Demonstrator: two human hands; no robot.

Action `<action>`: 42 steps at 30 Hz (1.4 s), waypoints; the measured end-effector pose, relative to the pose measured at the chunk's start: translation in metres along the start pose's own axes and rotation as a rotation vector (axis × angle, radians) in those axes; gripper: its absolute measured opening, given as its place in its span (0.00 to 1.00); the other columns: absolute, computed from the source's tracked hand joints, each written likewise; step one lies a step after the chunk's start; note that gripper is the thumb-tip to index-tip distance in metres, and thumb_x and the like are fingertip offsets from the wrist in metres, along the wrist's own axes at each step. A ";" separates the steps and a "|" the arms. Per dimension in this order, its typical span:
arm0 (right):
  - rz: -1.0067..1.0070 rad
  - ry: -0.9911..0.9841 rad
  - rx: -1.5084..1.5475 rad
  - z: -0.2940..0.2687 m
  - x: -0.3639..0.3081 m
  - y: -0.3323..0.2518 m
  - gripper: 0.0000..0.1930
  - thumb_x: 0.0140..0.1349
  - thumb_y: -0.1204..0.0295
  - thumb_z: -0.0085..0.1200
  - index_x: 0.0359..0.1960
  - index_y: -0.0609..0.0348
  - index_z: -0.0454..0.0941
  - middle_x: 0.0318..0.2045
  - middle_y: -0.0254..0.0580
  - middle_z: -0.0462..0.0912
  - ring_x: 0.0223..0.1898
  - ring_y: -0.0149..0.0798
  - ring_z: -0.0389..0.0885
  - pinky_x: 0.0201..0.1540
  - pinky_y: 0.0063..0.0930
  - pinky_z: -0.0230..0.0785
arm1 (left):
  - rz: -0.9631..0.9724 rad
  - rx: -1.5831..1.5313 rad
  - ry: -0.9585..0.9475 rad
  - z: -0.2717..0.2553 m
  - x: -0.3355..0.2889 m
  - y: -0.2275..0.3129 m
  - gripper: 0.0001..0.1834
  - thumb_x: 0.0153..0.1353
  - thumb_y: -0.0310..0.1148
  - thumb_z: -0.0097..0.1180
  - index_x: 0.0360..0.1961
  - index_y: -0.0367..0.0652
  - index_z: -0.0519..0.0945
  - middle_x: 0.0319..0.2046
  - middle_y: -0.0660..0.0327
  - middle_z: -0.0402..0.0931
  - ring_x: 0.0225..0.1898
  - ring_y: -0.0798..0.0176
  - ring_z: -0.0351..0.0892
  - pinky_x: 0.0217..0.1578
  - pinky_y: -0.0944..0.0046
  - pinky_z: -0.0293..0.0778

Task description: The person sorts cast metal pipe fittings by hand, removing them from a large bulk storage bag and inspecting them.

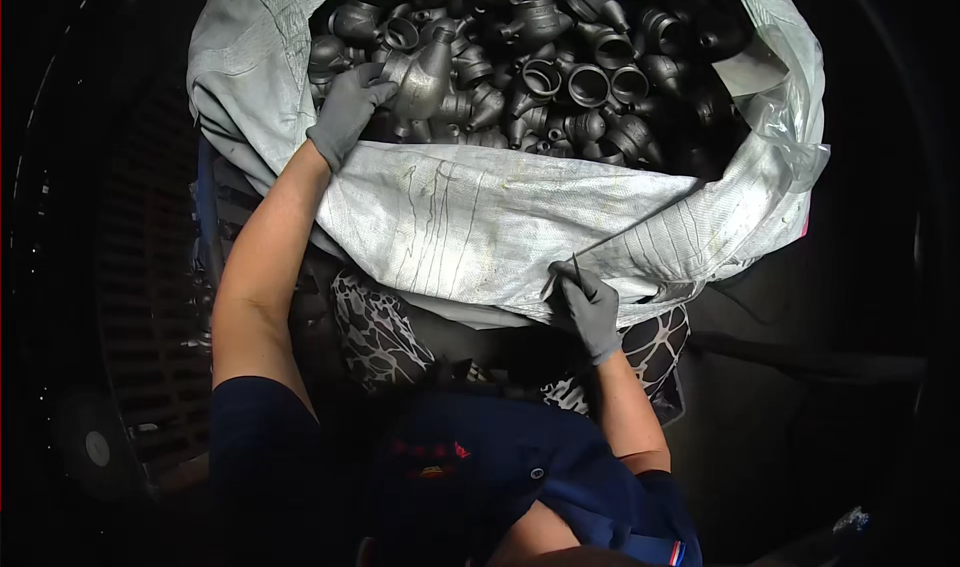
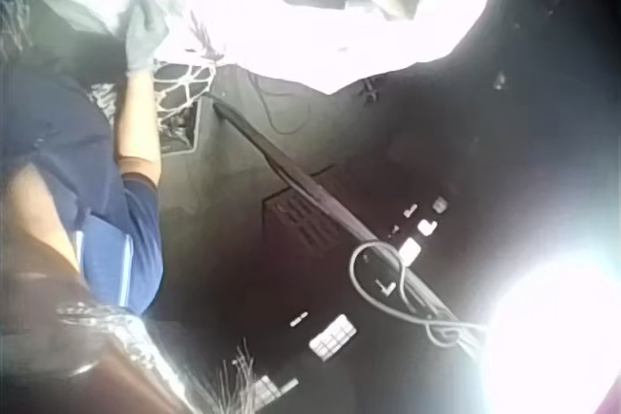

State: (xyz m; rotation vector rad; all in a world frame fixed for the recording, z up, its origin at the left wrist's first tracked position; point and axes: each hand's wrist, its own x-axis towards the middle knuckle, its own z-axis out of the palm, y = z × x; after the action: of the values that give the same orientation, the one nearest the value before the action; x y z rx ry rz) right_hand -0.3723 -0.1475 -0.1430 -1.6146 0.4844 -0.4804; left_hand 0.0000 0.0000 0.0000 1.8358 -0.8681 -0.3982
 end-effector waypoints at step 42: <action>0.276 -0.117 0.924 0.024 -0.038 -0.050 0.15 0.66 0.57 0.46 0.31 0.55 0.72 0.17 0.29 0.67 0.15 0.23 0.56 0.19 0.16 0.50 | -0.041 -1.264 -0.090 0.145 -0.226 0.012 0.27 0.69 0.42 0.42 0.65 0.40 0.57 0.57 0.55 0.66 0.62 0.56 0.62 0.64 0.48 0.56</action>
State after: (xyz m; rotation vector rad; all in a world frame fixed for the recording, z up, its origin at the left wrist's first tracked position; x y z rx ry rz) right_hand -0.3883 -0.1023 -0.0968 -0.6693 0.3129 -0.3204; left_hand -0.2493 0.0638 -0.0775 0.6607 -0.4219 -0.8190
